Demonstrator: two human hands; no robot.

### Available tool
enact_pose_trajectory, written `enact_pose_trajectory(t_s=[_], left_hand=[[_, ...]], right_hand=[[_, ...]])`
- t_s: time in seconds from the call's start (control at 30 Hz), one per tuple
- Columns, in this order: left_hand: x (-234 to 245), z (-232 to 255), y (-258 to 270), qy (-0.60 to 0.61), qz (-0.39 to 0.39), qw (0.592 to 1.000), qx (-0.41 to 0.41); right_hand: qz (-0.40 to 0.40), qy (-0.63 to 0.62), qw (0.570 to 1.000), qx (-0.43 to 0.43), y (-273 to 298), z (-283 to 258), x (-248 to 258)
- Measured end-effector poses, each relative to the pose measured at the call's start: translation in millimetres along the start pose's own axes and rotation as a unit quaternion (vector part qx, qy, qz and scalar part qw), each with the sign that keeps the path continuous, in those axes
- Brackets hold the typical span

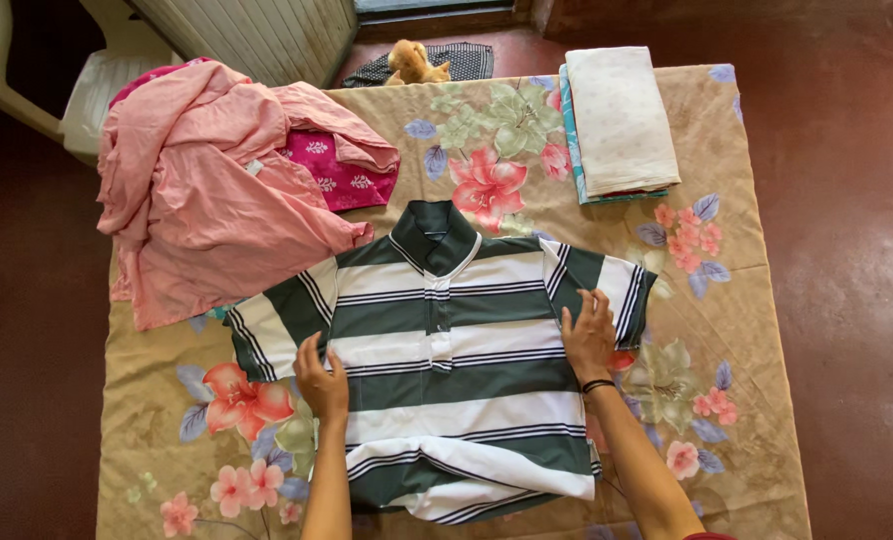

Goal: The person folds a white shirt and a striped polo shirt on a floral tablecloth. Each garment is smoothed, folded into a compact rectangle, and placed on a growing stack of folded clothes.

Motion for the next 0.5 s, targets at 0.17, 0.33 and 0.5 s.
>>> enact_pose_trajectory(t_s=[0.17,0.33,0.5], left_hand=[[40.1,-58.8,21.8,-0.034,-0.009,0.984,0.177],[2.9,-107.2,39.6,-0.073,-0.324,0.901,0.280],[-31.3,-102.7,26.1,0.433,-0.309,0.769,0.355]], right_hand=[[-0.085,0.050,0.989,-0.107,45.1,36.5,-13.2],[-0.237,0.020,0.961,-0.143,60.6,57.7,-41.0],[-0.174,-0.264,0.943,-0.102,58.7,58.0,-29.8]])
Point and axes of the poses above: each hand's wrist, its own y-axis away from the middle knuckle, its own x-axis out of the back of the hand, z = x × y, the point moved 7 cm from there along -y, towards the middle knuckle, and after that the axes turned 2 degrees about x, right-handed, at the moved point
